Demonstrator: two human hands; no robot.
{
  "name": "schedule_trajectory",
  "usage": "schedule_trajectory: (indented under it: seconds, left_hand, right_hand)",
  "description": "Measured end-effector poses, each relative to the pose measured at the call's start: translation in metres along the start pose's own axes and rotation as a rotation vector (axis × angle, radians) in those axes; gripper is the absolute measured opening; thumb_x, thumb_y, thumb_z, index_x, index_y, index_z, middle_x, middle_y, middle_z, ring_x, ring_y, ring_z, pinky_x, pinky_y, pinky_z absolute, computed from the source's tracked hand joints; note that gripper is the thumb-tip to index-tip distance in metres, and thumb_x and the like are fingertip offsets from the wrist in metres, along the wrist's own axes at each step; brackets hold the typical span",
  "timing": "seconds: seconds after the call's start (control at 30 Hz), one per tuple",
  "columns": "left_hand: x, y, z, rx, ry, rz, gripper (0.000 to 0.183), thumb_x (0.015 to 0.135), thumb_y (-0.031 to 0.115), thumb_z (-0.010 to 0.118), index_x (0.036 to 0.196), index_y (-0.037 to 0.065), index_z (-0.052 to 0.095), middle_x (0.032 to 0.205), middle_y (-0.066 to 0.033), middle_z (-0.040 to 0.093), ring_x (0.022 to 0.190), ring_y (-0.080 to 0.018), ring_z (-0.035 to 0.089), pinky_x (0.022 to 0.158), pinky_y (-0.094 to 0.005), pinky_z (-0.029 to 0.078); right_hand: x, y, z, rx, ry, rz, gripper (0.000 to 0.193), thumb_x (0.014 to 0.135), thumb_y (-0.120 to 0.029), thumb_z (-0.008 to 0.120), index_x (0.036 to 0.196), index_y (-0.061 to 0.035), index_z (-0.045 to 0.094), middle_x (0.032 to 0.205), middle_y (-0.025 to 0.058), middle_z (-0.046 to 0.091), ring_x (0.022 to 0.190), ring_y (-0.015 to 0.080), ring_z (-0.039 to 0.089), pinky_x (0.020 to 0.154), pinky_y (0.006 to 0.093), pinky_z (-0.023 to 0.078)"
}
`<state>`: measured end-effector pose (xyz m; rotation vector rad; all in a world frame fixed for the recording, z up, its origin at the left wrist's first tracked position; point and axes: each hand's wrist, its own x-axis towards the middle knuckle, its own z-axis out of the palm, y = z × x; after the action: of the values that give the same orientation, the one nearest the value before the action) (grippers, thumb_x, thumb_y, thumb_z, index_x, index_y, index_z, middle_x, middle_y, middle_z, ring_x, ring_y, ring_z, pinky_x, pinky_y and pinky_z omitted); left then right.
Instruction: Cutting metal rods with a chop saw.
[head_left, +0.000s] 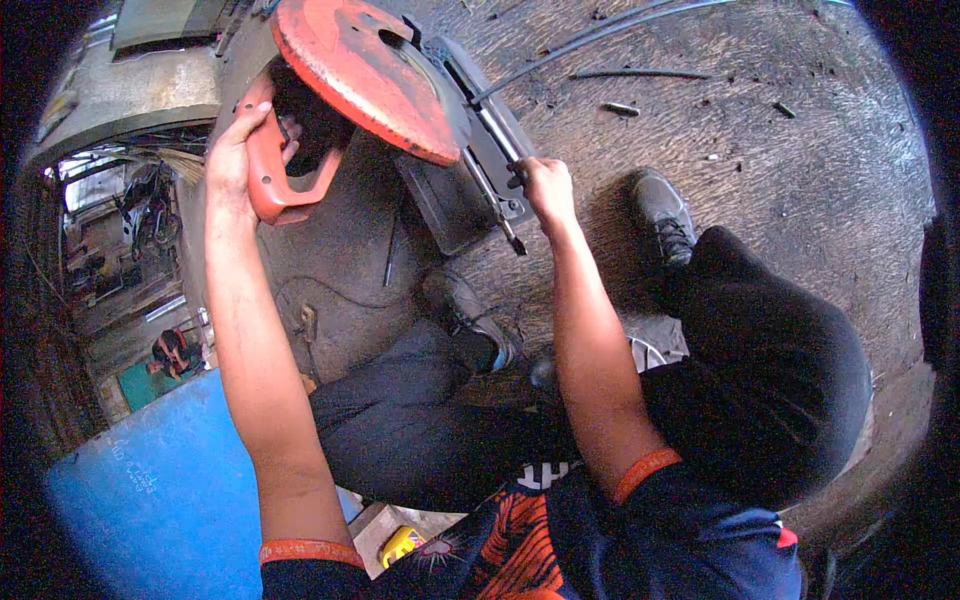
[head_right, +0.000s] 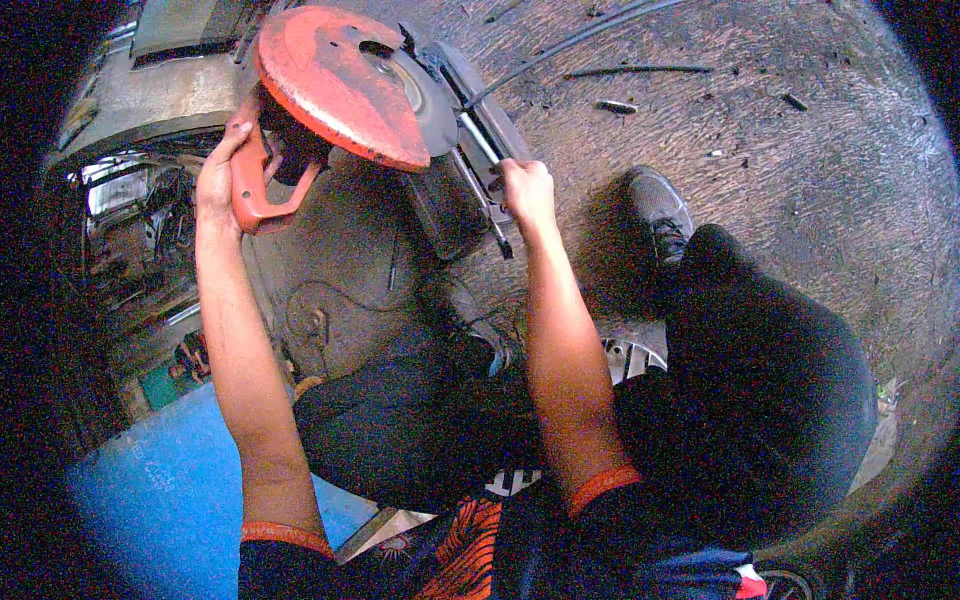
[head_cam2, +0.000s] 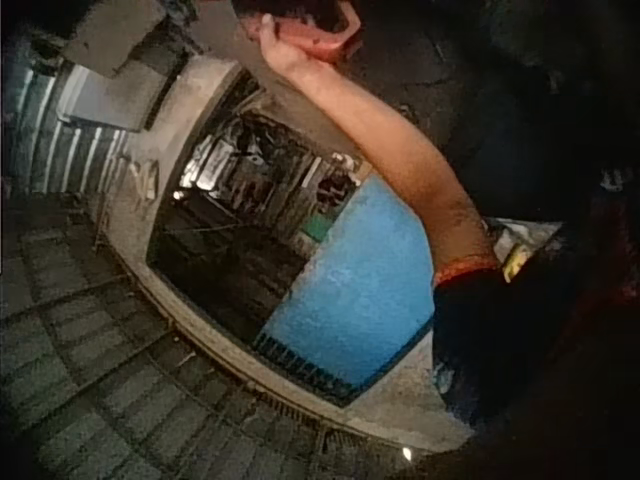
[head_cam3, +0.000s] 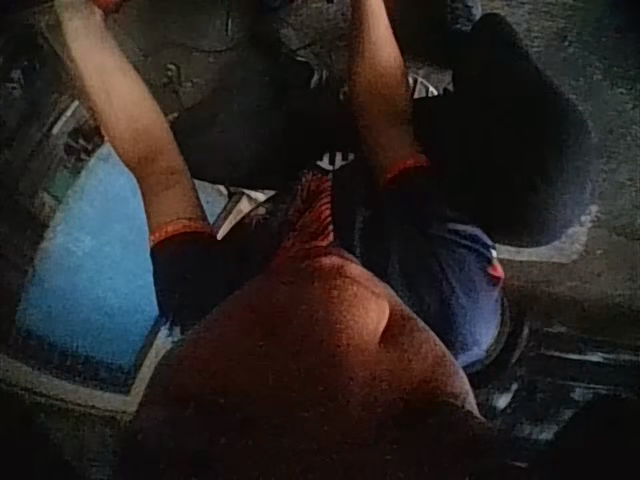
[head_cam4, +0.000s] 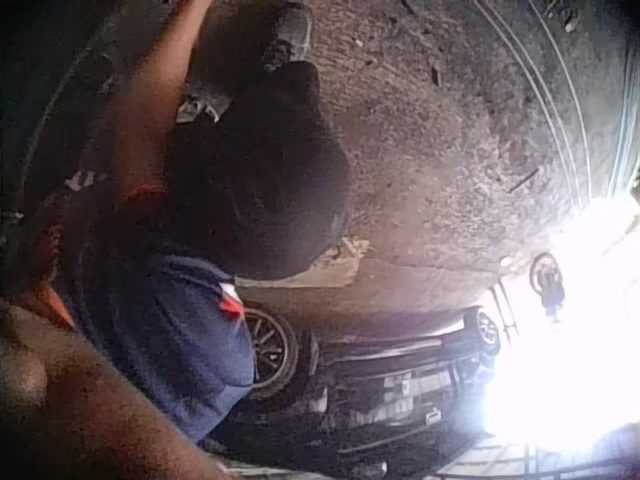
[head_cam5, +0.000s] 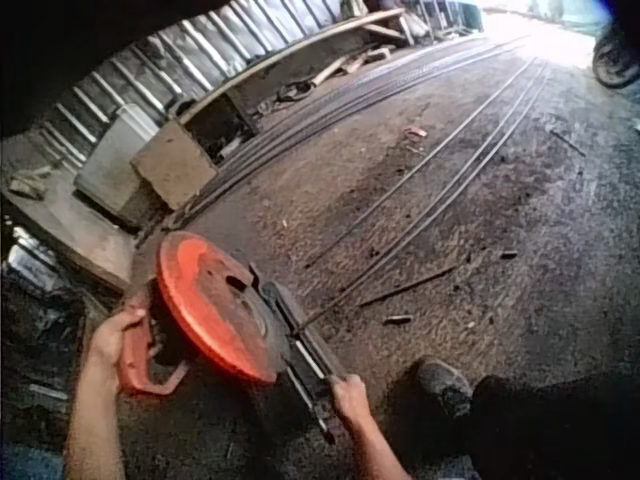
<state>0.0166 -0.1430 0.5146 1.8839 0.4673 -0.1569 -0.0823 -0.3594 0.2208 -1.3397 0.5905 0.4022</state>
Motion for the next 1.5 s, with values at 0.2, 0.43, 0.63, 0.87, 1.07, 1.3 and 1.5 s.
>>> schedule_trajectory:
  seconds: [0.2,0.43,0.63,0.87,1.07,1.3,1.5]
  left_hand:
    - [0.007,0.005,-0.007,0.182,0.051,-0.079,0.033,0.086,0.021,0.066,0.112,0.003,0.055,0.089,-0.0082,0.063,0.076,-0.0197,0.064,0.066,-0.0329,0.056]
    - [-0.001,0.001,-0.002,0.057,0.025,-0.028,0.032,0.086,0.023,0.065,0.111,0.005,0.055,0.091,-0.0085,0.062,0.078,-0.0205,0.064,0.068,-0.0332,0.056]
    - [0.002,0.001,-0.003,0.037,-0.004,-0.024,0.037,0.086,0.024,0.065,0.116,0.006,0.054,0.095,-0.0081,0.061,0.079,-0.0207,0.064,0.068,-0.033,0.055]
    - [0.003,0.0,-0.002,0.016,0.032,-0.036,0.038,0.086,0.024,0.065,0.117,0.005,0.054,0.095,-0.0078,0.061,0.078,-0.021,0.064,0.066,-0.0324,0.055]
    - [0.001,0.0,-0.001,0.028,0.042,-0.023,0.041,0.086,0.025,0.066,0.119,0.005,0.053,0.095,-0.0079,0.06,0.079,-0.0209,0.063,0.067,-0.033,0.055]
    - [0.001,0.001,-0.001,0.068,0.05,-0.032,0.045,0.085,0.026,0.066,0.123,0.005,0.052,0.099,-0.0077,0.059,0.081,-0.0209,0.063,0.07,-0.0341,0.054]
    - [0.0,0.002,0.0,0.038,0.022,-0.037,0.043,0.086,0.025,0.066,0.122,0.005,0.053,0.099,-0.0082,0.06,0.08,-0.0207,0.063,0.069,-0.0336,0.054]
  right_hand:
    - [-0.001,0.0,-0.006,0.295,-0.209,0.114,0.028,0.082,-0.023,0.054,0.079,-0.0006,0.07,0.062,0.0071,0.058,0.05,0.0165,0.052,0.047,0.0326,0.039]
    - [-0.006,0.004,-0.002,0.275,-0.363,0.101,0.024,0.084,-0.018,0.055,0.085,0.0008,0.071,0.064,0.0055,0.059,0.053,0.0146,0.053,0.05,0.0311,0.041]
    - [-0.002,0.012,0.003,0.205,-0.321,0.025,0.025,0.086,-0.02,0.063,0.094,0.0024,0.072,0.066,0.0043,0.062,0.057,0.0119,0.052,0.053,0.0294,0.04]
    - [0.003,0.023,0.01,0.001,-0.241,-0.065,0.031,0.084,-0.026,0.068,0.101,-0.0001,0.071,0.078,0.0137,0.07,0.069,0.0187,0.065,0.069,0.0331,0.05]
    - [0.004,0.025,0.013,-0.127,-0.156,-0.122,0.031,0.082,-0.028,0.069,0.101,-0.0033,0.072,0.086,0.0201,0.07,0.081,0.0281,0.07,0.078,0.0357,0.052]
    - [-0.005,0.019,0.011,-0.211,-0.089,-0.215,0.029,0.081,-0.027,0.07,0.1,-0.0043,0.072,0.089,0.0228,0.068,0.083,0.0336,0.069,0.079,0.0381,0.052]
    - [-0.009,0.018,0.01,-0.267,0.001,-0.359,0.029,0.078,-0.025,0.072,0.097,-0.0037,0.072,0.083,0.023,0.067,0.082,0.0343,0.068,0.078,0.0391,0.052]
